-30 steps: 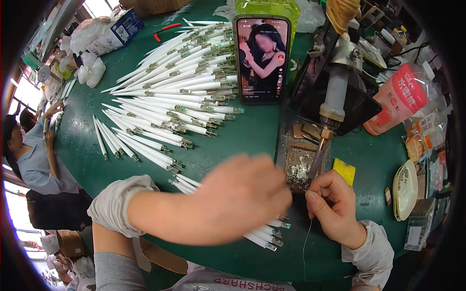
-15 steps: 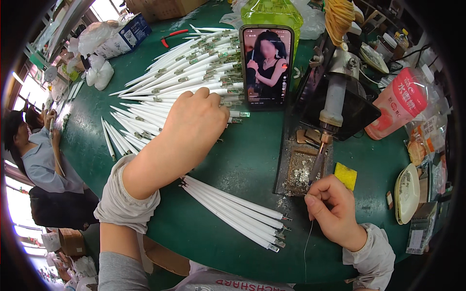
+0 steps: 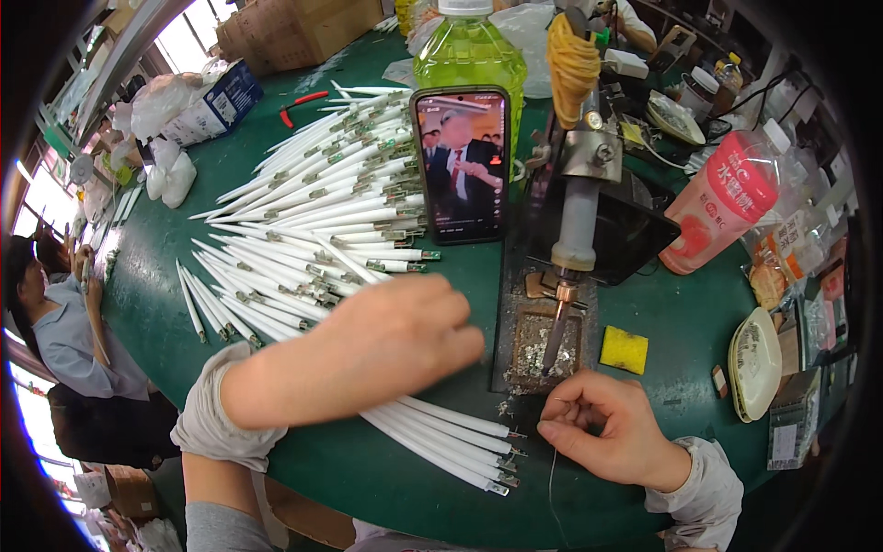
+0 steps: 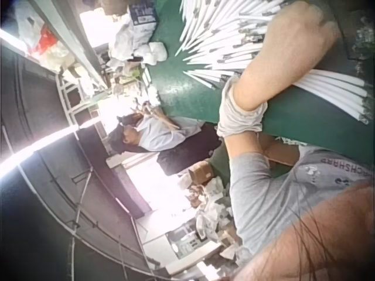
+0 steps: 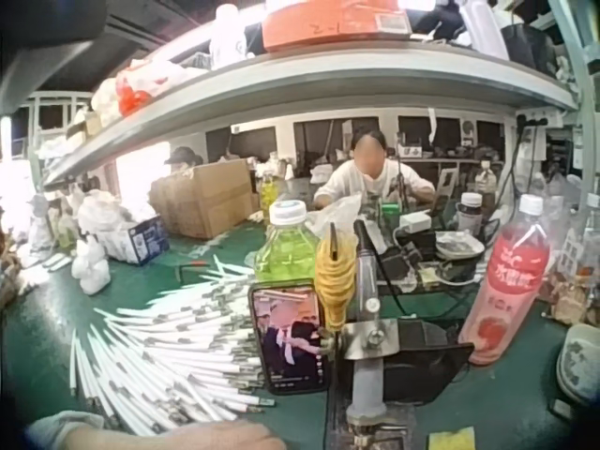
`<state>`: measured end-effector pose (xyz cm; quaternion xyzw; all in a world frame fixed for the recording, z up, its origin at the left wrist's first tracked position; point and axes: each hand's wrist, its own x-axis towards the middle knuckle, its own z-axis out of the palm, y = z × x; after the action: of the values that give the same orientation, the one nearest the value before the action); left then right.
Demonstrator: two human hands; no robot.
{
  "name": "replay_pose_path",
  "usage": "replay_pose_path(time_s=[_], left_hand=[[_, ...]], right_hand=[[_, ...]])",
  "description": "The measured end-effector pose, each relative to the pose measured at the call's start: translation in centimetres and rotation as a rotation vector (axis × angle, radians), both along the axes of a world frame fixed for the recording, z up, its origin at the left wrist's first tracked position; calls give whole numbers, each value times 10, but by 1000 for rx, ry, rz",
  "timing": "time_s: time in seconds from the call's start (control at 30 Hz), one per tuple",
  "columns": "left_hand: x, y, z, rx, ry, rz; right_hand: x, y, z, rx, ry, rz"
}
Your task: The person solders wires or small components onto the ends of LED strips or tubes at an assembly station. This is done using a soldering iron and solder wire, with a cleaning sponge nearby.
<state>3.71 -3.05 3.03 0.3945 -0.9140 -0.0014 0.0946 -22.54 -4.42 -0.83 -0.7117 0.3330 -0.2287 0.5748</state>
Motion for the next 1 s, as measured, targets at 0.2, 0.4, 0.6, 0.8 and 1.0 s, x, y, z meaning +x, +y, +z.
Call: replay_pose_path(time_s=[0.2, 0.4, 0.6, 0.8, 1.0], left_hand=[[-27, 31, 0, 71, 44, -109], [-37, 30, -23, 355, 468, 4], [-37, 19, -18, 941, 735, 223], [-39, 18, -20, 1242, 843, 382], [-37, 17, -23, 1291, 923, 371]], right_hand=[[2, 5, 4, 101, 44, 26], [2, 2, 8, 363, 28, 10], [0, 3, -1, 192, -9, -34], [2, 4, -2, 13, -18, -54], [1, 6, 6, -400, 101, 5]])
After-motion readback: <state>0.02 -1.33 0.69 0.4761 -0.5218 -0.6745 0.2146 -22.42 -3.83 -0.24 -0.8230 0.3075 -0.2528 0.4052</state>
